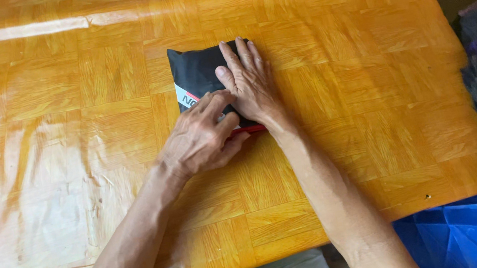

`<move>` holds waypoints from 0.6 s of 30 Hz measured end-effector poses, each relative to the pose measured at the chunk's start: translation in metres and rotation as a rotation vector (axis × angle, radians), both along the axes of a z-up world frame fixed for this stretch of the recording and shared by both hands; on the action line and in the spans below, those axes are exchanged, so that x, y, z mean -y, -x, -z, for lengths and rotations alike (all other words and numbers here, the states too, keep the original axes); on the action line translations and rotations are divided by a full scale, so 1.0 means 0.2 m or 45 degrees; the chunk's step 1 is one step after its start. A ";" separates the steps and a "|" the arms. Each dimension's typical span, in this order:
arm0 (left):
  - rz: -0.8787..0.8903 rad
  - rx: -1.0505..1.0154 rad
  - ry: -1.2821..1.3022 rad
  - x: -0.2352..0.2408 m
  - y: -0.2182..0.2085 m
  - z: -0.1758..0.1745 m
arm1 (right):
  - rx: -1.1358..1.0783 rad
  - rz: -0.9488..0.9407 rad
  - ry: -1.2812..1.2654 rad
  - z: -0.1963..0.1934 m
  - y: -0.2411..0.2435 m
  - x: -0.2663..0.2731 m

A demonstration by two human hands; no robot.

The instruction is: The person folds a small black pouch with a red strap on a wooden table, then places it into a white basket. They then unfold a larger black bag on the table and smooth it out with their hands.

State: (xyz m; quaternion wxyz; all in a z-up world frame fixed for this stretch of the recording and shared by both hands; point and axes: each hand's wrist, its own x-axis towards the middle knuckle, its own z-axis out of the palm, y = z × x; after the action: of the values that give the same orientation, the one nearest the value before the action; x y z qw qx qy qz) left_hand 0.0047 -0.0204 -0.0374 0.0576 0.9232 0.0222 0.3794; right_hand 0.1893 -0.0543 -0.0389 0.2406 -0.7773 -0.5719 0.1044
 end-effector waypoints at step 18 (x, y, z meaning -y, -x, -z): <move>0.053 0.206 0.134 0.07 0.10 -0.01 | 0.023 -0.446 -0.577 -0.47 0.02 0.22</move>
State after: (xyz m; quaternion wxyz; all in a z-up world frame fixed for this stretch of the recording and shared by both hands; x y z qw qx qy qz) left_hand -0.0163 -0.0344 -0.0354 0.1155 0.8855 0.0181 0.4497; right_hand 0.1859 -0.0983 0.0559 0.3814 -0.5940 -0.7083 0.0069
